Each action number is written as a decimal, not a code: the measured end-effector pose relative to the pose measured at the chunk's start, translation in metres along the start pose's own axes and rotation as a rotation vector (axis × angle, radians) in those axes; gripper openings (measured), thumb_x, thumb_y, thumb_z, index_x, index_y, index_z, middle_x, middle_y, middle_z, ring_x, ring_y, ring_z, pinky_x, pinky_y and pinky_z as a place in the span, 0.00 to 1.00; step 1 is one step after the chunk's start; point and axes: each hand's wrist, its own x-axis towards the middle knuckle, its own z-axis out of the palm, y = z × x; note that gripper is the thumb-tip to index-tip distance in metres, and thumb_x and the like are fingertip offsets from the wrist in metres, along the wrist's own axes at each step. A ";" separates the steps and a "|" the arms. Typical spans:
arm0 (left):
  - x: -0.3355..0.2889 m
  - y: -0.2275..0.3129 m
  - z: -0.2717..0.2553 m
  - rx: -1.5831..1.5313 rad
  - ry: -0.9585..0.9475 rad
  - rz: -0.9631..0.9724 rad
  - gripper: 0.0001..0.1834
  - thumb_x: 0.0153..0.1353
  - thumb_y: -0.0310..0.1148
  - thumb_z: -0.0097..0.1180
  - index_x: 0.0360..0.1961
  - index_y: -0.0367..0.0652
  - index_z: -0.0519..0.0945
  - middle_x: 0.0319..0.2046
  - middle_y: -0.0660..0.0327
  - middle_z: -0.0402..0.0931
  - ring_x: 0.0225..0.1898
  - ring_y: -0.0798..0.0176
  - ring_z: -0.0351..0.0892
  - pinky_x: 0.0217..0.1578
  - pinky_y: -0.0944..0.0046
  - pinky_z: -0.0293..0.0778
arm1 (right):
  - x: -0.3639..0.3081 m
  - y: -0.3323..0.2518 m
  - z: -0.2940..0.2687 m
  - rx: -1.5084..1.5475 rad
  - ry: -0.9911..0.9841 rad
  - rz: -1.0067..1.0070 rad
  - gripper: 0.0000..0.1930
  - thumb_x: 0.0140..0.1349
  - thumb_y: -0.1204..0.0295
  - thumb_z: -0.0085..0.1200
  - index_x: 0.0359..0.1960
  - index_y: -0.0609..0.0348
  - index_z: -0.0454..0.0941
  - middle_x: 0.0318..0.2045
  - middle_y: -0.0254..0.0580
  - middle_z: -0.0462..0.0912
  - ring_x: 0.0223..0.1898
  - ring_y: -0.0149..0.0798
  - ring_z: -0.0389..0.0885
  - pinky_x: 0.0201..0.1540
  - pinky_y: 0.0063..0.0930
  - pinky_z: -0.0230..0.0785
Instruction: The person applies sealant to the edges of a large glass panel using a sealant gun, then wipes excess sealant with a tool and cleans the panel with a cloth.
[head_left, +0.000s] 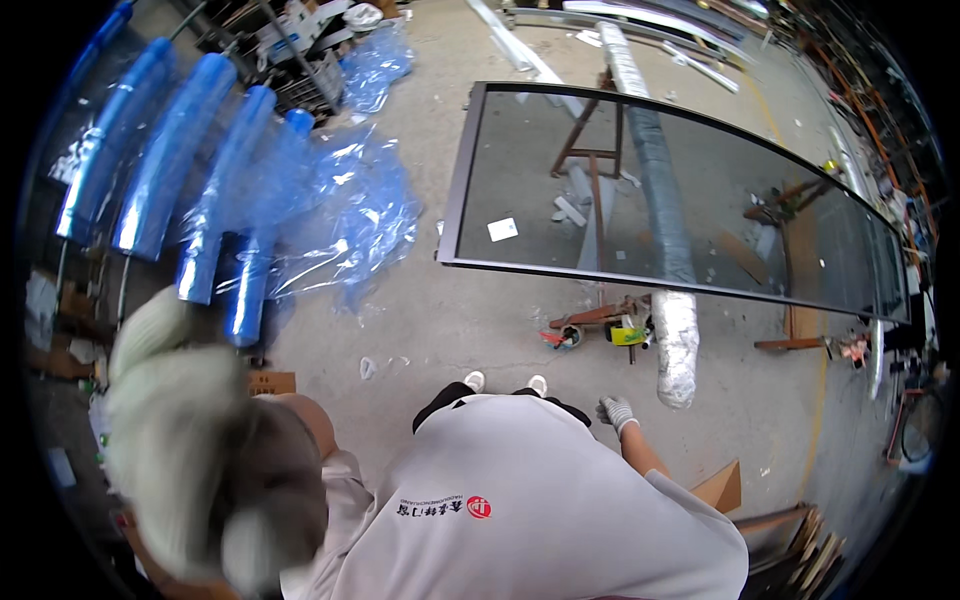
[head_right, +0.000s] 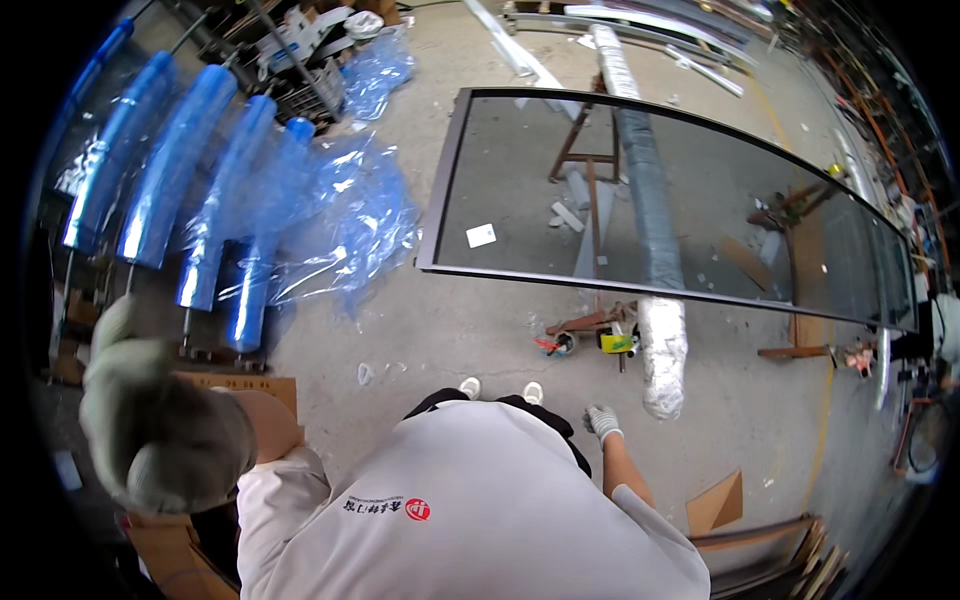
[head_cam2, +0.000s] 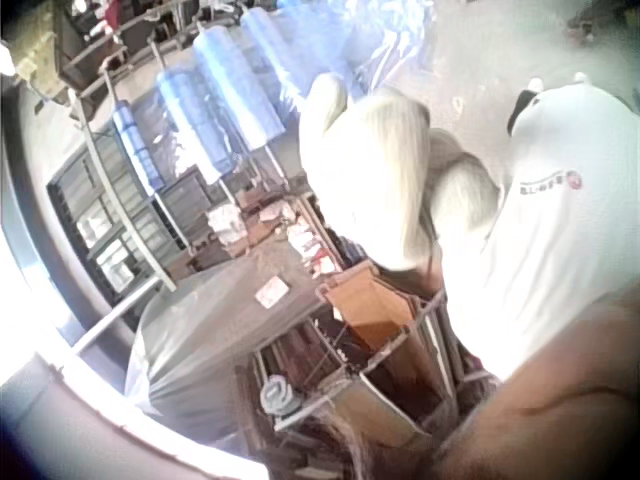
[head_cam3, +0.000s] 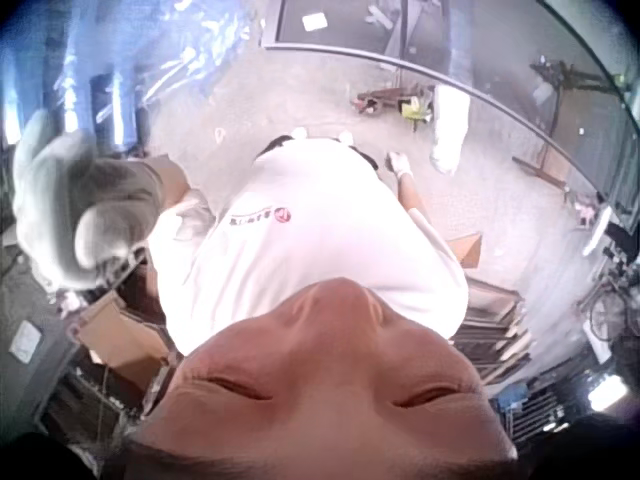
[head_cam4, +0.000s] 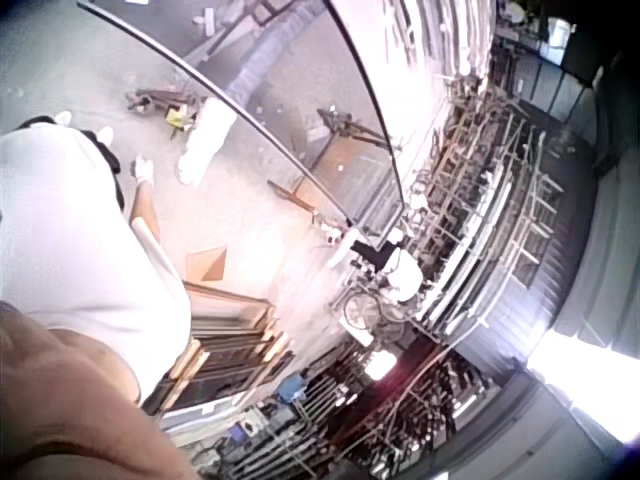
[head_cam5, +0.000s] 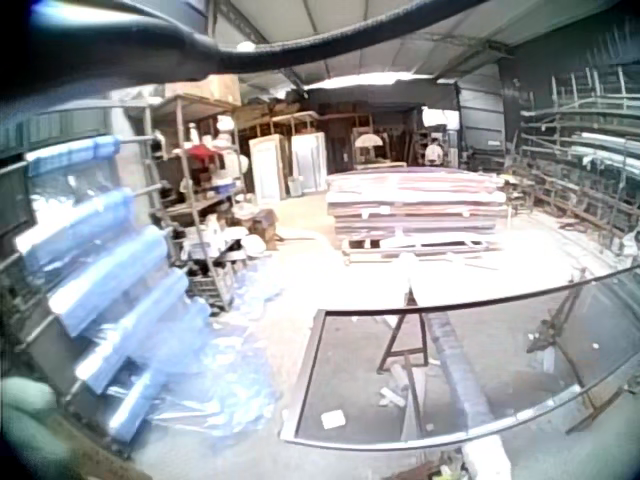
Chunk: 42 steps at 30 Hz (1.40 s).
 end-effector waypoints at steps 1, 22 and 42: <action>-0.015 -0.011 0.006 0.082 -0.047 -0.110 0.12 0.56 0.33 0.58 0.36 0.35 0.78 0.25 0.56 0.76 0.32 0.57 0.77 0.36 0.61 0.72 | 0.004 -0.006 -0.001 -0.017 0.024 -0.034 0.14 0.61 0.62 0.51 0.40 0.60 0.74 0.27 0.41 0.81 0.24 0.37 0.79 0.25 0.31 0.74; -0.357 -0.069 -0.108 0.322 -1.631 -1.174 0.26 0.56 0.51 0.51 0.50 0.45 0.75 0.35 0.51 0.80 0.38 0.51 0.79 0.40 0.55 0.74 | -0.047 -0.185 0.153 0.275 -0.063 -0.123 0.17 0.59 0.60 0.54 0.43 0.59 0.75 0.35 0.42 0.81 0.33 0.39 0.80 0.33 0.35 0.75; -0.246 -0.120 0.138 -0.078 -1.800 -0.560 0.24 0.57 0.47 0.49 0.49 0.42 0.74 0.36 0.47 0.79 0.40 0.45 0.77 0.44 0.52 0.72 | 0.020 -0.164 0.019 1.831 0.423 -0.201 0.27 0.54 0.45 0.56 0.46 0.50 0.68 0.47 0.37 0.74 0.47 0.39 0.76 0.49 0.30 0.72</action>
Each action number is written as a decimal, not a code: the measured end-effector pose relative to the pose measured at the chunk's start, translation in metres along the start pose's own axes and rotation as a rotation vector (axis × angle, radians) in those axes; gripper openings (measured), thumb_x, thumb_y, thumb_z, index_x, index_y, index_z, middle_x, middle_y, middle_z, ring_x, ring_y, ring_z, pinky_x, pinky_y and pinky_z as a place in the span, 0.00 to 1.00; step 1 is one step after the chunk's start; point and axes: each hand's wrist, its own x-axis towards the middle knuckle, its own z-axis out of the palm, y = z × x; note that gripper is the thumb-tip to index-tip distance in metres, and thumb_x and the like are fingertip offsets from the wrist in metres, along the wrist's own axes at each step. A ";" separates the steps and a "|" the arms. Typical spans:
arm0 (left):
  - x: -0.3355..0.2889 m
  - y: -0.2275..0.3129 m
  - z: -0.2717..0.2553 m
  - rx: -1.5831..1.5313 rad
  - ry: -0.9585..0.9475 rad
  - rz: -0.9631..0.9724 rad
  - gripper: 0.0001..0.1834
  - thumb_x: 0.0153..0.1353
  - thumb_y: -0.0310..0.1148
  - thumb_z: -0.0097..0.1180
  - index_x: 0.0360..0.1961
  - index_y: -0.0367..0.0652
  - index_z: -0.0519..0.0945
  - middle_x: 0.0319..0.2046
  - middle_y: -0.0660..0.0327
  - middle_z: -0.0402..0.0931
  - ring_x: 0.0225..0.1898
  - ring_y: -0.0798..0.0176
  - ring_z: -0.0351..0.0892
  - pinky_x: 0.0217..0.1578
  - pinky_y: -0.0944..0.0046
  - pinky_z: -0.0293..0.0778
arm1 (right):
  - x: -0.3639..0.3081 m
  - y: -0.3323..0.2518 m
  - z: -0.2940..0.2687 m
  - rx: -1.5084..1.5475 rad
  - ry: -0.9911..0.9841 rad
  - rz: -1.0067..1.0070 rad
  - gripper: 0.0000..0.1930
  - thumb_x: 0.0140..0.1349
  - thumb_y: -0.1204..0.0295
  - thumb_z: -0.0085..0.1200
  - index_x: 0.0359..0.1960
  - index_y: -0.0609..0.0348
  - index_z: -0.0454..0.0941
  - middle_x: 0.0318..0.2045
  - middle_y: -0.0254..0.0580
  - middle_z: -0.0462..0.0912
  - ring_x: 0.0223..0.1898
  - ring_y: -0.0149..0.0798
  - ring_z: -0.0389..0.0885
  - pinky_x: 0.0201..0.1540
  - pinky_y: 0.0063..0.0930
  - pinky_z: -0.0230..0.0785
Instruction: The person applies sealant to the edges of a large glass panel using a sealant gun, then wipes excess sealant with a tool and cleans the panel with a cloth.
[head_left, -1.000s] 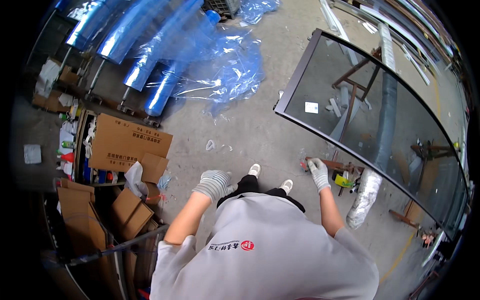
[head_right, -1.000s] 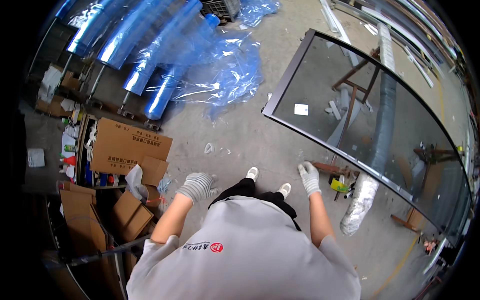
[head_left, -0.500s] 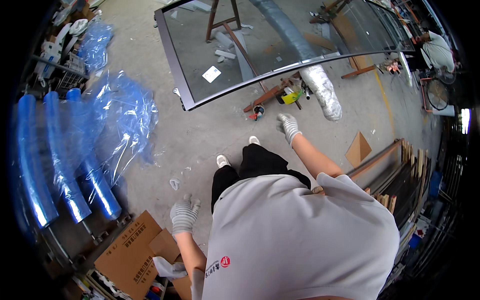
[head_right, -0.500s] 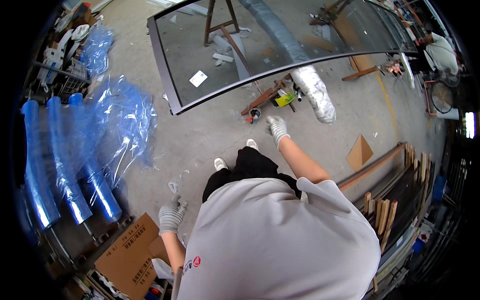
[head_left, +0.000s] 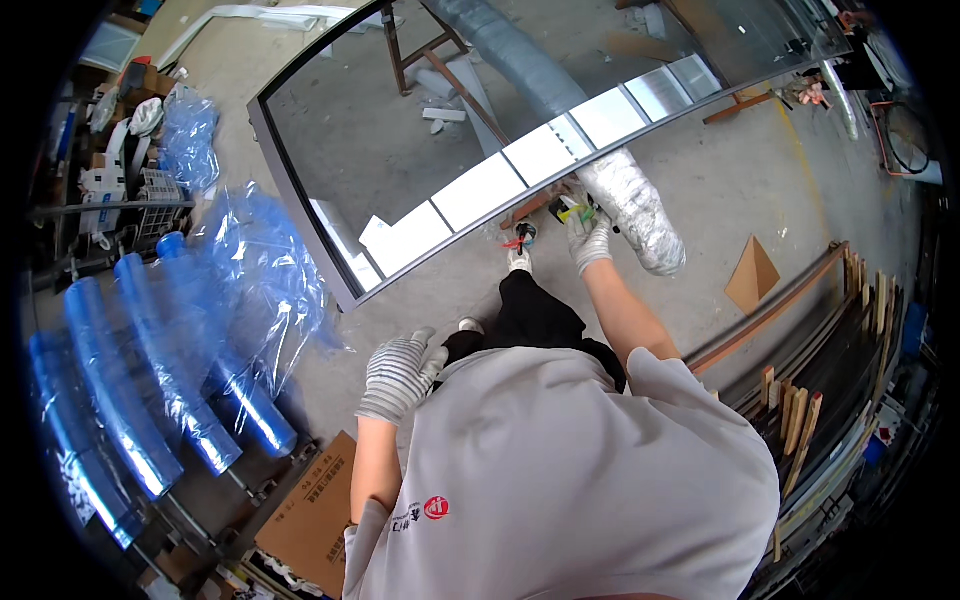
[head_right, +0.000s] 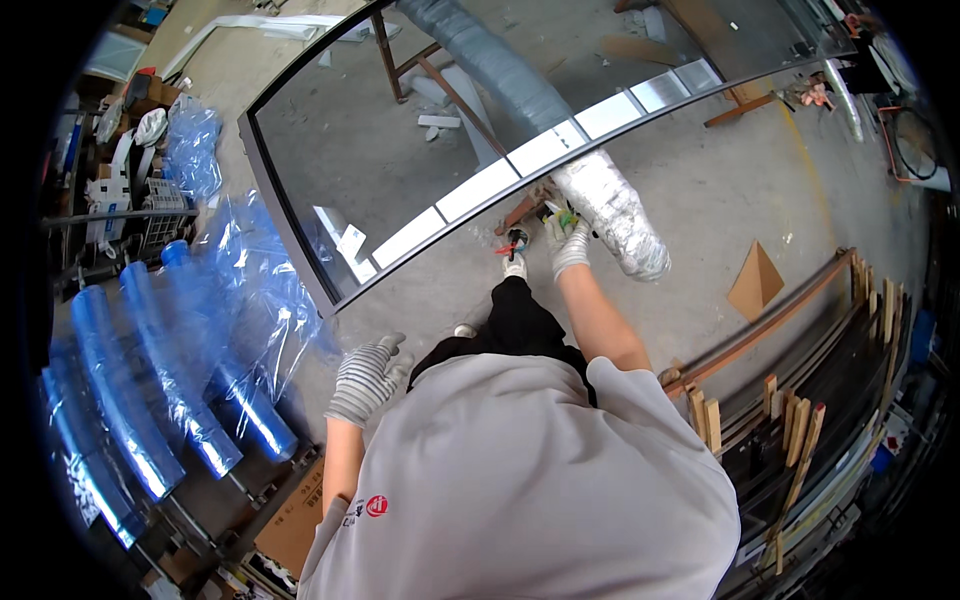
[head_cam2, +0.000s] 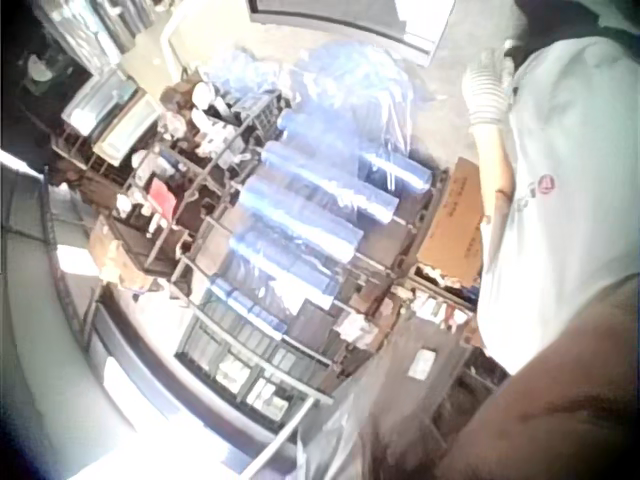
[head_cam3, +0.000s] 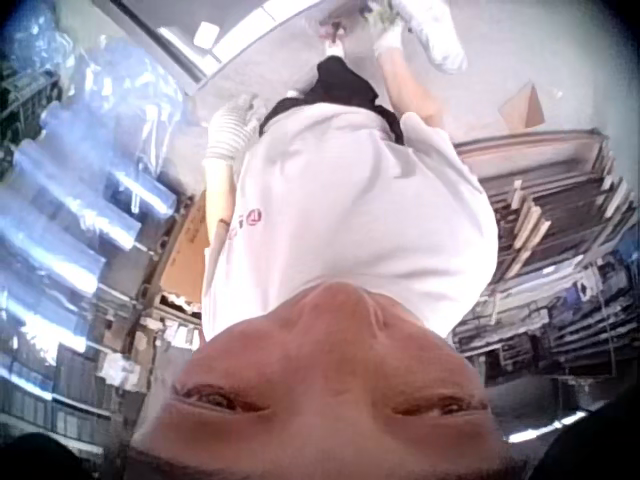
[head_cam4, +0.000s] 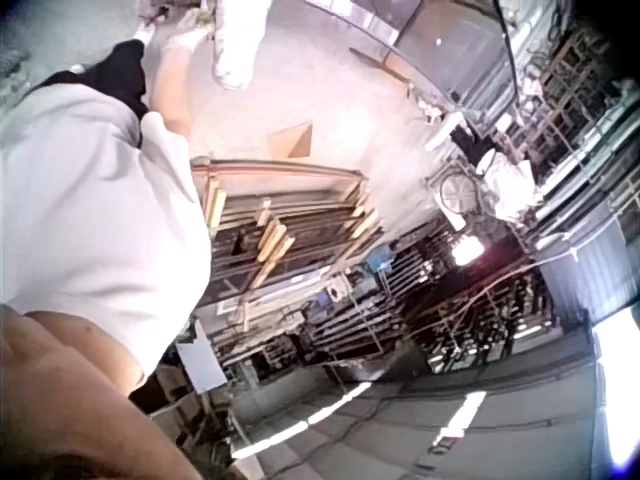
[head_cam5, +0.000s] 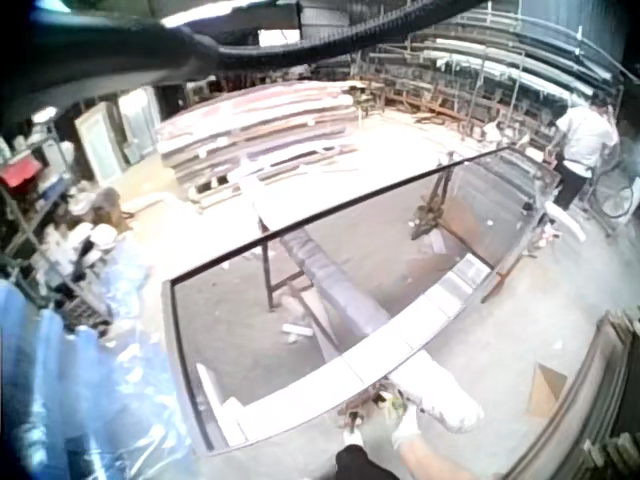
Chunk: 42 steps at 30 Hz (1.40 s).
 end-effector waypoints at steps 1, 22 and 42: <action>0.004 0.004 -0.003 -0.029 -0.031 -0.013 0.25 0.57 0.47 0.49 0.49 0.42 0.74 0.36 0.46 0.78 0.40 0.44 0.77 0.44 0.51 0.71 | 0.002 0.002 0.002 -0.012 0.032 0.023 0.21 0.56 0.47 0.54 0.42 0.46 0.69 0.38 0.31 0.75 0.40 0.30 0.76 0.41 0.25 0.74; 0.088 -0.076 -0.021 -0.075 0.455 0.066 0.20 0.50 0.40 0.58 0.44 0.42 0.78 0.42 0.52 0.74 0.45 0.50 0.72 0.47 0.54 0.69 | -0.196 0.087 0.175 -1.843 -1.025 -1.035 0.08 0.58 0.69 0.52 0.38 0.51 0.80 0.30 0.42 0.78 0.31 0.44 0.77 0.36 0.34 0.69; 0.082 -0.094 -0.025 -1.874 0.085 -0.125 0.14 0.61 0.36 0.48 0.28 0.34 0.76 0.11 0.60 0.70 0.09 0.69 0.65 0.12 0.73 0.66 | -0.244 0.128 0.174 -1.982 -1.365 -1.646 0.08 0.49 0.69 0.57 0.33 0.53 0.77 0.30 0.37 0.79 0.30 0.42 0.76 0.34 0.36 0.69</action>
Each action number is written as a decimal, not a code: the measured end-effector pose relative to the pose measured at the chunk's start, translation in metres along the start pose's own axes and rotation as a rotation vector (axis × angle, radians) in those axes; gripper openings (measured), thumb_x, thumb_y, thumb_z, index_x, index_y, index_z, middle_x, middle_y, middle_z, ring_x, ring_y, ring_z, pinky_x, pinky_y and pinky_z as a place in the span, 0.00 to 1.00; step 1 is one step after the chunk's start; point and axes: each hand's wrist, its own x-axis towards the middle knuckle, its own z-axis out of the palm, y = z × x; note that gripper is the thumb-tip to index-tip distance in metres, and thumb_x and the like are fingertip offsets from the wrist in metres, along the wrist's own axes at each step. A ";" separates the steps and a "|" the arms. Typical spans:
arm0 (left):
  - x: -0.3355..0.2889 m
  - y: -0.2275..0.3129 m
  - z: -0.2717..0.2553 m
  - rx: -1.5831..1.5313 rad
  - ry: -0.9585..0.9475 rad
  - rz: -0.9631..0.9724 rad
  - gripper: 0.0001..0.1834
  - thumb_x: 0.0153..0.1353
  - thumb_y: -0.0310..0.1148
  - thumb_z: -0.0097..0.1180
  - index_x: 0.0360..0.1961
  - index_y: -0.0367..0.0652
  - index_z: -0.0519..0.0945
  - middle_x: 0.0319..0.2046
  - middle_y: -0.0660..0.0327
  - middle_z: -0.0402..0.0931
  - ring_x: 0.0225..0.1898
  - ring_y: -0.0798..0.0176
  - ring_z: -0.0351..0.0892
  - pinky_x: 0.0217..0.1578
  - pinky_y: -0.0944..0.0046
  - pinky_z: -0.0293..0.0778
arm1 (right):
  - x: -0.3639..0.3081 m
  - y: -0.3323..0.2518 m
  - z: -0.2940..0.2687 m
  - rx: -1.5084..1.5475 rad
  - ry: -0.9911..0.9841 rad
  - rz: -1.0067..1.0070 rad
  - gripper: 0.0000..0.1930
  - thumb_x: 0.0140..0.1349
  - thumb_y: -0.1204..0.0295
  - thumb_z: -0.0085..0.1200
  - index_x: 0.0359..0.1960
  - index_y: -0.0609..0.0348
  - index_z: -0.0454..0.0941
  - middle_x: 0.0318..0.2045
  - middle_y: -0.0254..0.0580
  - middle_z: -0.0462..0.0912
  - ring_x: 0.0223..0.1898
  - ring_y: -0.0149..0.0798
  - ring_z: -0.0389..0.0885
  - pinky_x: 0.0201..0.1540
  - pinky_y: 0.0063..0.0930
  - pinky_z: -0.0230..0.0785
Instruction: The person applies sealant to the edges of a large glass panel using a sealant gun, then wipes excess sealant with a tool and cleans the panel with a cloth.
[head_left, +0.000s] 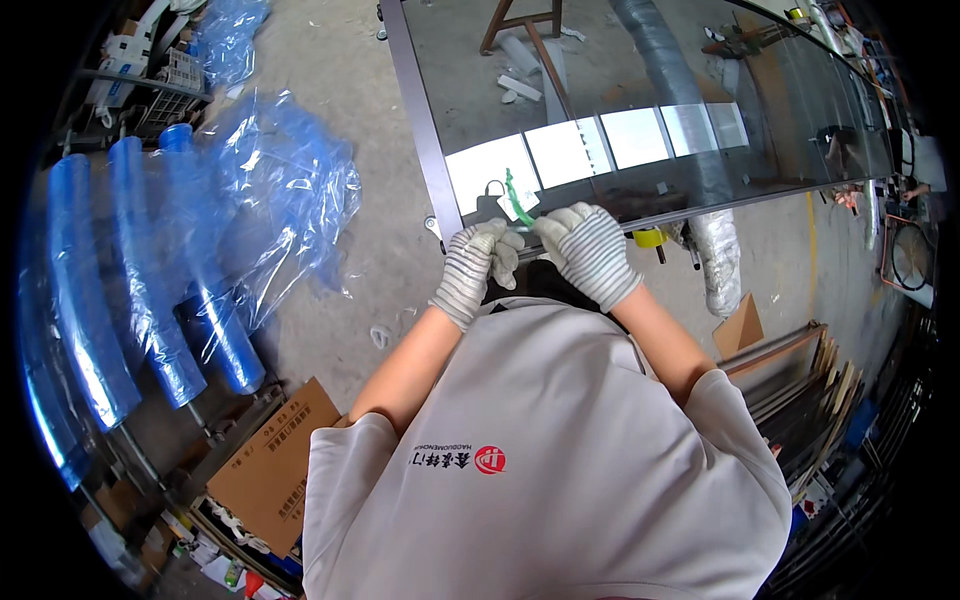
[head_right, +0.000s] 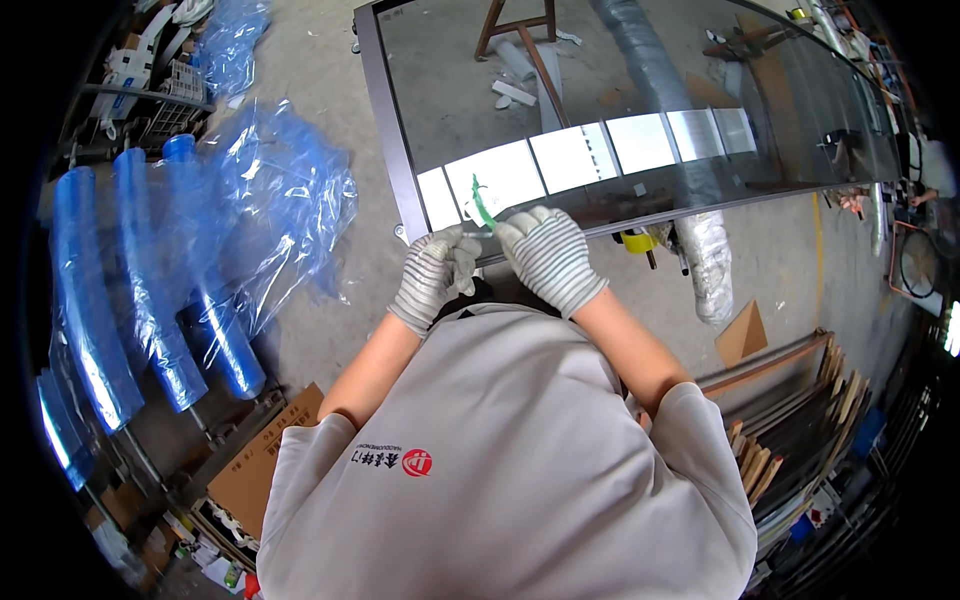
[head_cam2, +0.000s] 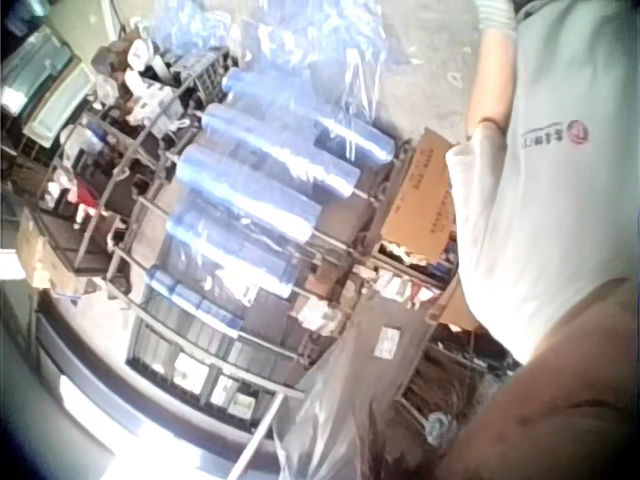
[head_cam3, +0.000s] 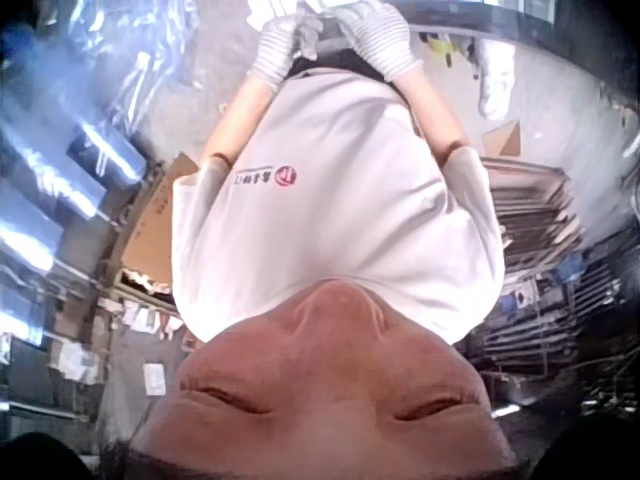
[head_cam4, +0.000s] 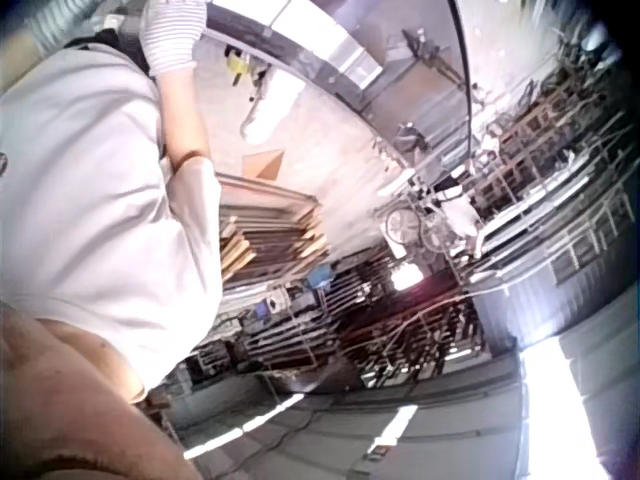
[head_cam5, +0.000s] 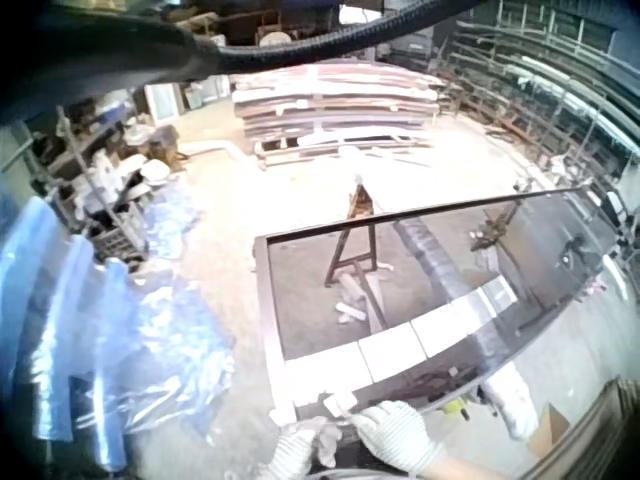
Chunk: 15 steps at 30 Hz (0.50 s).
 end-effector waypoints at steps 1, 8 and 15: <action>0.003 0.000 -0.001 -0.033 -0.030 -0.010 0.16 0.61 0.38 0.48 0.28 0.34 0.76 0.12 0.59 0.71 0.10 0.69 0.66 0.14 0.72 0.67 | 0.004 0.011 0.007 -0.007 -0.049 0.061 0.06 0.52 0.67 0.54 0.30 0.52 0.78 0.29 0.37 0.79 0.31 0.42 0.76 0.37 0.36 0.69; -0.001 -0.002 -0.027 0.136 0.043 0.148 0.17 0.62 0.42 0.49 0.34 0.36 0.77 0.19 0.62 0.75 0.17 0.70 0.73 0.20 0.71 0.71 | 0.007 0.073 -0.053 1.255 -0.092 0.834 0.09 0.60 0.66 0.54 0.28 0.58 0.74 0.18 0.33 0.73 0.19 0.26 0.70 0.21 0.18 0.61; -0.014 -0.007 -0.039 0.055 0.172 0.136 0.16 0.62 0.40 0.49 0.36 0.36 0.77 0.20 0.62 0.76 0.18 0.70 0.74 0.20 0.72 0.71 | 0.014 0.069 -0.010 0.748 -0.287 0.530 0.09 0.60 0.66 0.51 0.34 0.58 0.79 0.21 0.37 0.76 0.25 0.36 0.75 0.31 0.30 0.68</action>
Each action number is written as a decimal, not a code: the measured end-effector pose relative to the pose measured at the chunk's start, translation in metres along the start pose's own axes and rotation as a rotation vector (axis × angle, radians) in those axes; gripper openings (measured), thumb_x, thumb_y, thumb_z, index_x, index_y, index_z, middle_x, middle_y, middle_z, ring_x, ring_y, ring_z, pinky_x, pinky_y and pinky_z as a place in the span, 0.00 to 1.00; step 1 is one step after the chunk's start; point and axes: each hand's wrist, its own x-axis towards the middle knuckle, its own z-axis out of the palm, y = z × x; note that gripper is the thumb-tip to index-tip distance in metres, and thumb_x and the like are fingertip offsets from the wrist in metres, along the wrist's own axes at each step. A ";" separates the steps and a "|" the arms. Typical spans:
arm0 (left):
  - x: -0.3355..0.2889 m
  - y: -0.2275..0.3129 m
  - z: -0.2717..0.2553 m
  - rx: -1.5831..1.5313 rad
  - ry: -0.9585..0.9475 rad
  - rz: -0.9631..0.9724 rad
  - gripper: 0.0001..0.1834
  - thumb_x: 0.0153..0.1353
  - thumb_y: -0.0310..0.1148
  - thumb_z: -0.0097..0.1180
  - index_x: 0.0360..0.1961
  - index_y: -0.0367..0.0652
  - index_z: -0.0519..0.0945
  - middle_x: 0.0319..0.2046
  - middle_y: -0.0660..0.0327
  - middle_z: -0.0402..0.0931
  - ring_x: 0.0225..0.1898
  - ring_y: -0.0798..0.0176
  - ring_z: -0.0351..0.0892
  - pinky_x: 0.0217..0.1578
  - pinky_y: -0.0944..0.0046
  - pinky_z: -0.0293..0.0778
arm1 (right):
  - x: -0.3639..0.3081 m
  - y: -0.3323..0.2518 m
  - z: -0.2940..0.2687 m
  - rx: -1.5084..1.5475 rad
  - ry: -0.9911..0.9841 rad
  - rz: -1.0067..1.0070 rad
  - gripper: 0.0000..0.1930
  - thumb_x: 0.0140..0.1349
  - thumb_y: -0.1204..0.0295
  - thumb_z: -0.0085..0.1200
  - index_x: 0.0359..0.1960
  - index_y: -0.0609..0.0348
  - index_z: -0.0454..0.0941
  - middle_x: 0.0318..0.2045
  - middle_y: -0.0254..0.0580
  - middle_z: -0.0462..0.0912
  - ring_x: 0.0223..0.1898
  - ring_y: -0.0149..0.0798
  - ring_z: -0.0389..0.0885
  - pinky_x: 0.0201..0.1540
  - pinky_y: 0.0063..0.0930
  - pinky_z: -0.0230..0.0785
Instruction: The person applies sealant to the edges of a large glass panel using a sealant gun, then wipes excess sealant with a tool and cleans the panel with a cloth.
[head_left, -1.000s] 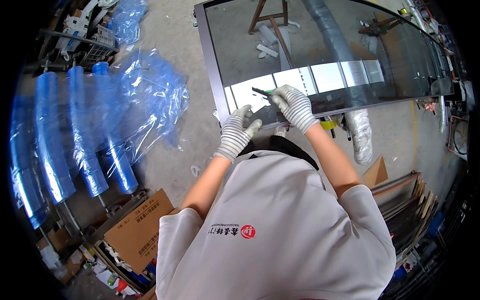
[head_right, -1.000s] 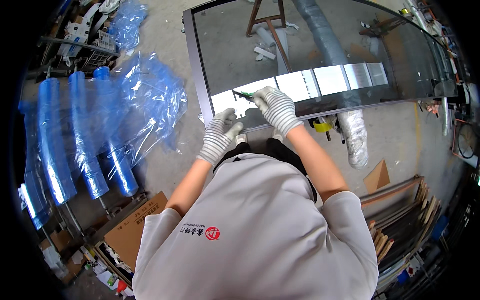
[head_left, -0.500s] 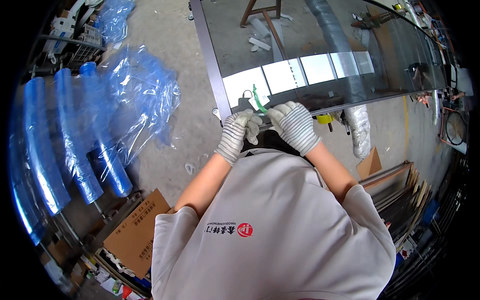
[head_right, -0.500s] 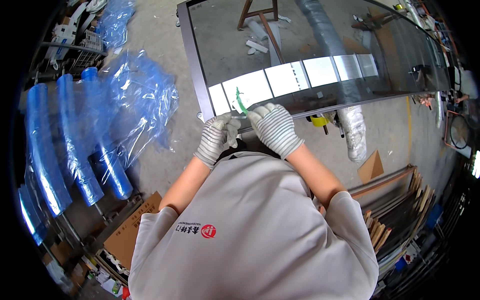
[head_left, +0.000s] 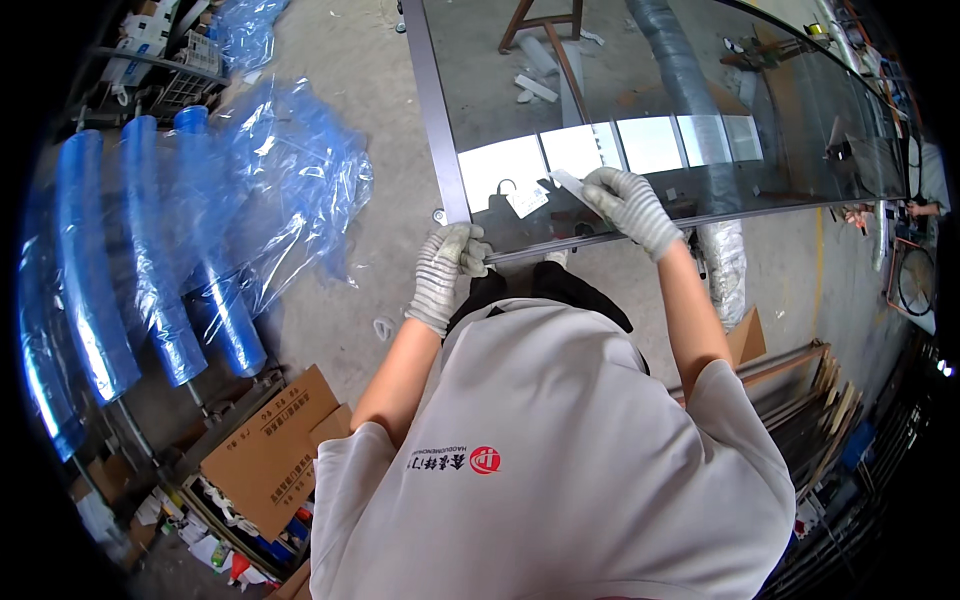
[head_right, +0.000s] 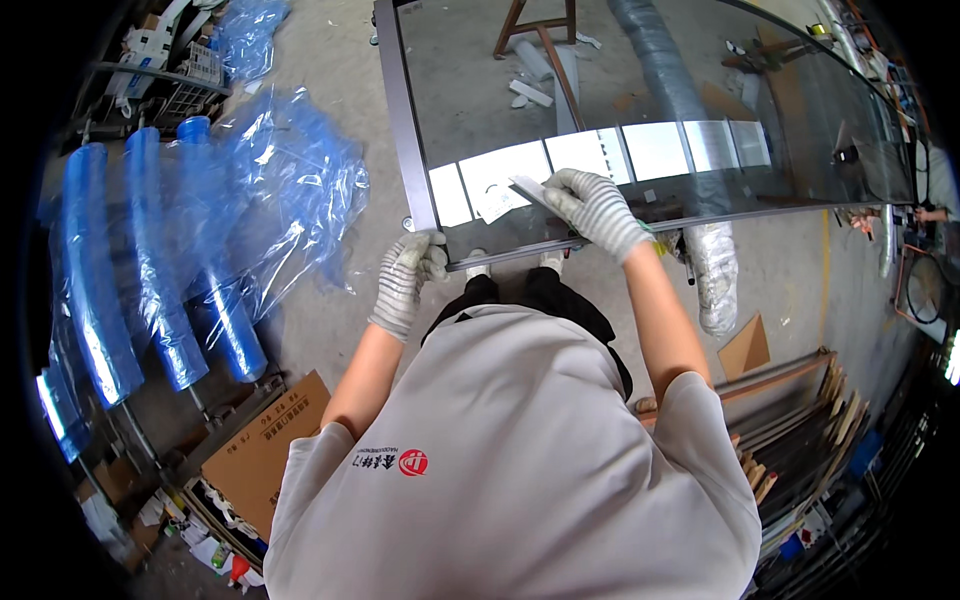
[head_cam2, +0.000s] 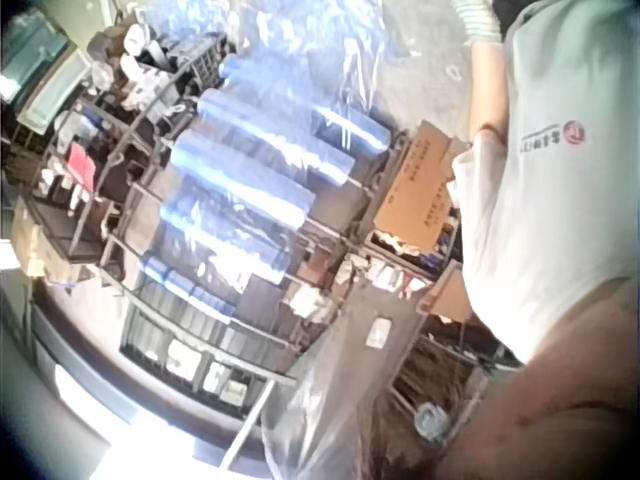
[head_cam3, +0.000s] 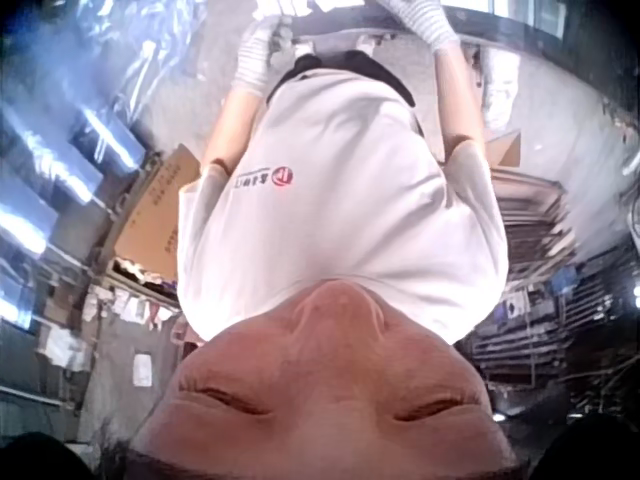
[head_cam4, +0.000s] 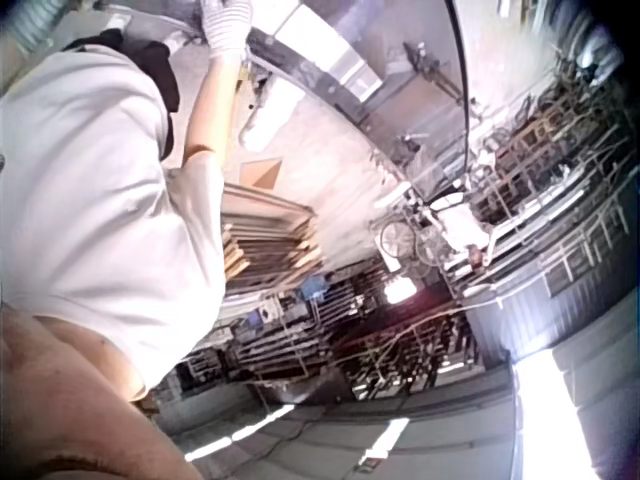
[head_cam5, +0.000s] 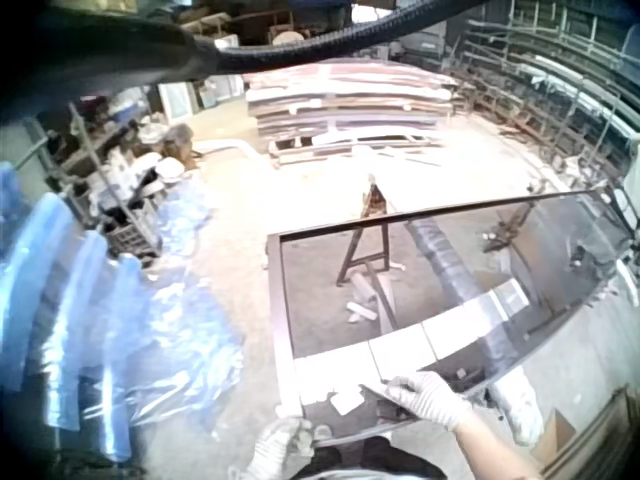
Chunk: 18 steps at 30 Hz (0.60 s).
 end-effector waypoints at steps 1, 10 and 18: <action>-0.003 0.000 0.001 -0.016 0.007 0.021 0.16 0.62 0.40 0.49 0.36 0.36 0.77 0.20 0.62 0.76 0.18 0.70 0.74 0.20 0.72 0.71 | 0.015 0.015 0.011 -0.239 0.124 -0.032 0.08 0.59 0.67 0.52 0.36 0.55 0.79 0.22 0.39 0.77 0.28 0.41 0.76 0.34 0.34 0.69; -0.014 -0.004 0.009 -0.052 0.016 0.051 0.11 0.63 0.34 0.50 0.35 0.36 0.76 0.20 0.63 0.75 0.18 0.73 0.70 0.21 0.75 0.71 | 0.053 0.021 0.044 -0.533 0.083 -0.301 0.08 0.55 0.68 0.53 0.36 0.50 0.80 0.31 0.41 0.78 0.35 0.46 0.77 0.42 0.37 0.69; 0.020 0.007 0.034 0.629 0.087 0.407 0.14 0.53 0.30 0.58 0.42 0.40 0.77 0.37 0.57 0.76 0.32 0.67 0.75 0.35 0.67 0.72 | 0.052 0.025 0.033 -0.530 -0.099 -0.318 0.10 0.57 0.66 0.51 0.38 0.52 0.81 0.33 0.41 0.79 0.38 0.46 0.77 0.44 0.37 0.69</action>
